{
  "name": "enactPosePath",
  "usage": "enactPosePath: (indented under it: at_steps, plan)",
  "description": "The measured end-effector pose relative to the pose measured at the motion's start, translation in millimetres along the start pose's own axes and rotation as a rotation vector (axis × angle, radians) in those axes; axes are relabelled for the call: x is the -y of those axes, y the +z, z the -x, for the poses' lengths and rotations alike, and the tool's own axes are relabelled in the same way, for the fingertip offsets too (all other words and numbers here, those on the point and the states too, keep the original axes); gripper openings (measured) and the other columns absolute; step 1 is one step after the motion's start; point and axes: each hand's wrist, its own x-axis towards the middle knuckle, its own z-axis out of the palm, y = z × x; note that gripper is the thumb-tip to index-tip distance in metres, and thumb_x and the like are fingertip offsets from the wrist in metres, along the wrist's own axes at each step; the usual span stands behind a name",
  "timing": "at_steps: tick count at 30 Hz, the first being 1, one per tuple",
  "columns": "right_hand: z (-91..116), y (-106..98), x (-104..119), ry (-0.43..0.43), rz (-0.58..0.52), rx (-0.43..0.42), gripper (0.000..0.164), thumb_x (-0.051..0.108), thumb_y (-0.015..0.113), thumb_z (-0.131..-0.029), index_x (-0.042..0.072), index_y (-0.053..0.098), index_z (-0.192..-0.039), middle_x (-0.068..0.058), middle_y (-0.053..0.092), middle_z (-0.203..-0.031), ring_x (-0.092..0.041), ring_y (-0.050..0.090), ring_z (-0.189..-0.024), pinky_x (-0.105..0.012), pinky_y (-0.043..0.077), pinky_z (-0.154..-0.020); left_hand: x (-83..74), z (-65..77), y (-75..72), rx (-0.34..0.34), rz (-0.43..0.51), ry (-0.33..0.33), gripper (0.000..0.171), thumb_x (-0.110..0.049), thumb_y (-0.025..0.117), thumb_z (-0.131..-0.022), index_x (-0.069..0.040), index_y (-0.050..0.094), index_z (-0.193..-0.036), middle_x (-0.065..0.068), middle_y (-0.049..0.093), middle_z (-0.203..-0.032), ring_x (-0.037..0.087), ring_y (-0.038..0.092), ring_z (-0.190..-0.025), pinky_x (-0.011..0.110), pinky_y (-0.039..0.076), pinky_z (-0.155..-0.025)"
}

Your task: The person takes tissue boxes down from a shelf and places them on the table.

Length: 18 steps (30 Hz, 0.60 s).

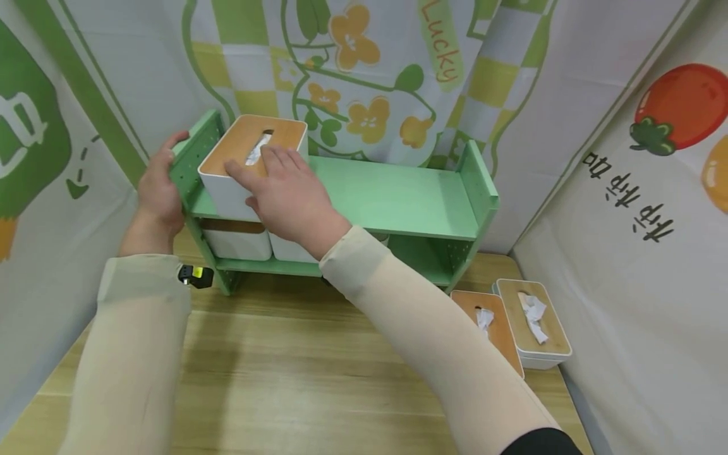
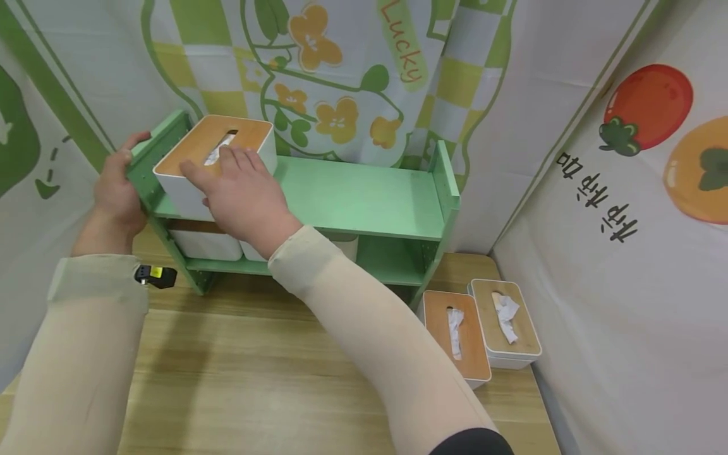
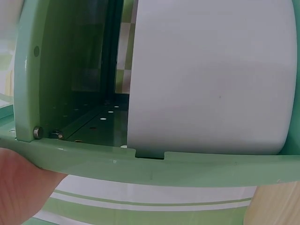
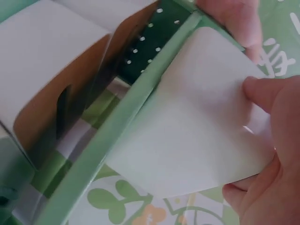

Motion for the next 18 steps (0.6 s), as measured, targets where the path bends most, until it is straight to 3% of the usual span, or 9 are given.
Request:
enactPosePath:
  at_steps: [8,18]
  plan:
    - [3.8,-0.3,-1.0,0.012,-0.003,0.022,0.056,0.042,0.046,-0.105,0.04,0.025,-0.157,-0.02,0.039,-0.15,-0.031,0.028,-0.143,-0.04,0.02,-0.116,-0.7,-0.2,-1.7,0.01,0.023,0.018,0.047,-0.033,0.021,-0.108,-0.033,0.043,-0.15,0.007,0.043,-0.128,0.015,0.054,-0.096,0.023,0.054,-0.066]
    - [20.5,-2.6,-13.7,0.037,-0.061,0.059,0.055,0.036,0.049,-0.105,0.039,0.027,-0.156,-0.022,0.036,-0.151,-0.033,0.027,-0.144,-0.04,0.019,-0.117,-0.1,-0.9,0.7,-0.013,-0.016,-0.019,0.047,-0.037,0.022,-0.107,-0.037,0.043,-0.15,0.006,0.039,-0.133,0.018,0.049,-0.101,0.025,0.052,-0.067]
